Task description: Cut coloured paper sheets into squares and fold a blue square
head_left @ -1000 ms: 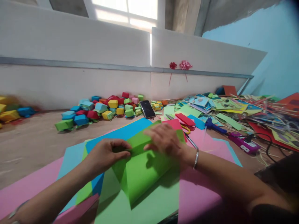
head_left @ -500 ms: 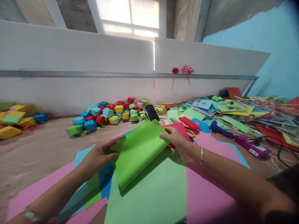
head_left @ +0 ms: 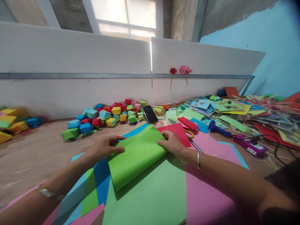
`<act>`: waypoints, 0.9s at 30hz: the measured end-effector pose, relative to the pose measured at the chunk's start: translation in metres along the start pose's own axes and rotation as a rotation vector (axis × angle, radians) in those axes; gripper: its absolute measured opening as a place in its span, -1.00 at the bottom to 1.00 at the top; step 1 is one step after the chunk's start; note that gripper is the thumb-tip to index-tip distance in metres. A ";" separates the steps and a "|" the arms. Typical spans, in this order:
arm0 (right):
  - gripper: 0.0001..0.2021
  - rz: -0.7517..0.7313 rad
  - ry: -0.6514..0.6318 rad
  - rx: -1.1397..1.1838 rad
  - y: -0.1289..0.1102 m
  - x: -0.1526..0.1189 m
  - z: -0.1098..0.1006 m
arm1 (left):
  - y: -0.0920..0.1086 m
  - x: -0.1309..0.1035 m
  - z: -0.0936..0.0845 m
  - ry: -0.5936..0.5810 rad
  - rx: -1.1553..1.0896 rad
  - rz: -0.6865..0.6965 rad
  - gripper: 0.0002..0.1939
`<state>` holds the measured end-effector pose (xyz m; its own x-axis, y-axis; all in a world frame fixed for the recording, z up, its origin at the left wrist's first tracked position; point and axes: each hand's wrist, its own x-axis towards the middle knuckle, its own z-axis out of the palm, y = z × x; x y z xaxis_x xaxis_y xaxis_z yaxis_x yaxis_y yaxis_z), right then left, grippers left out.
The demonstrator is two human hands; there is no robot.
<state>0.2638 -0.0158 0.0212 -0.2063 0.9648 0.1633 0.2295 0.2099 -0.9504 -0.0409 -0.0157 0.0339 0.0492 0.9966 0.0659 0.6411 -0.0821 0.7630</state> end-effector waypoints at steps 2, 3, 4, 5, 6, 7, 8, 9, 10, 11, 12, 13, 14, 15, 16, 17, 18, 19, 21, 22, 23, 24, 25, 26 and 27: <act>-0.81 -0.005 0.016 -0.039 0.003 -0.001 0.001 | 0.002 0.002 0.003 -0.010 0.009 0.028 -0.24; -0.80 -0.006 0.021 -0.059 0.004 -0.001 0.001 | 0.002 0.001 0.004 -0.016 0.012 0.038 -0.22; -0.80 -0.008 0.022 -0.078 0.005 0.000 0.001 | 0.002 0.000 0.005 -0.023 0.012 0.043 -0.22; -0.81 -0.010 0.021 -0.095 0.005 0.000 0.001 | 0.001 -0.001 0.006 -0.032 0.012 0.044 -0.22; -0.84 -0.014 0.020 -0.110 0.005 0.001 0.000 | 0.000 -0.002 0.006 -0.042 0.011 0.042 -0.22; -0.88 -0.019 0.019 -0.123 0.004 0.001 -0.002 | -0.001 -0.004 0.007 -0.052 0.008 0.038 -0.23; -0.88 -0.025 0.023 -0.132 0.003 0.002 -0.003 | -0.002 -0.005 0.007 -0.061 0.004 0.035 -0.24; -0.84 -0.029 0.030 -0.138 0.002 0.004 -0.005 | -0.003 -0.007 0.007 -0.067 -0.002 0.035 -0.25; -0.80 -0.031 0.039 -0.139 0.002 0.005 -0.007 | -0.004 -0.008 0.007 -0.071 -0.009 0.039 -0.25; -0.78 -0.031 0.050 -0.137 0.001 0.006 -0.009 | -0.004 -0.010 0.007 -0.073 -0.018 0.046 -0.26; -0.78 -0.030 0.061 -0.133 0.000 0.008 -0.010 | -0.003 -0.011 0.007 -0.077 -0.025 0.053 -0.27; -0.79 -0.027 0.072 -0.127 0.000 0.009 -0.011 | -0.002 -0.012 0.007 -0.083 -0.027 0.059 -0.27; -0.80 -0.024 0.084 -0.120 0.000 0.010 -0.012 | -0.001 -0.012 0.007 -0.085 -0.023 0.063 -0.27; -0.82 -0.027 0.096 -0.116 0.000 0.011 -0.013 | -0.001 -0.013 0.007 -0.086 -0.014 0.065 -0.27; -0.83 -0.036 0.108 -0.116 0.000 0.012 -0.013 | 0.000 -0.014 0.008 -0.088 0.002 0.066 -0.28; -0.85 -0.053 0.117 -0.123 -0.001 0.012 -0.014 | 0.000 -0.014 0.008 -0.089 0.022 0.067 -0.28; -0.86 -0.072 0.124 -0.139 -0.002 0.012 -0.014 | -0.001 -0.014 0.008 -0.091 0.039 0.070 -0.28; -0.87 -0.092 0.131 -0.163 -0.003 0.012 -0.015 | -0.002 -0.015 0.009 -0.095 0.052 0.074 -0.27; -0.87 -0.118 0.129 -0.216 -0.005 0.010 -0.016 | -0.005 -0.015 0.009 -0.099 0.064 0.084 -0.26; -0.86 -0.121 0.121 -0.229 -0.007 0.009 -0.017 | -0.007 -0.015 0.010 -0.096 0.062 0.091 -0.26; -0.83 -0.121 0.105 -0.227 -0.008 0.008 -0.017 | -0.009 -0.015 0.010 -0.093 0.056 0.099 -0.26; -0.81 -0.118 0.082 -0.213 -0.009 0.008 -0.017 | -0.011 -0.014 0.011 -0.089 0.050 0.105 -0.26; -0.81 -0.112 0.057 -0.193 -0.010 0.007 -0.017 | -0.012 -0.014 0.011 -0.084 0.046 0.110 -0.26; -0.81 -0.103 0.040 -0.170 -0.011 0.006 -0.017 | -0.012 -0.014 0.011 -0.079 0.043 0.112 -0.26; -0.83 -0.090 0.031 -0.148 -0.011 0.006 -0.016 | -0.012 -0.014 0.012 -0.076 0.043 0.112 -0.27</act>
<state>0.2757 -0.0095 0.0367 -0.2034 0.9449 0.2565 0.3497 0.3148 -0.8824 -0.0404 -0.0282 0.0165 0.1790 0.9789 0.0988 0.6608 -0.1940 0.7250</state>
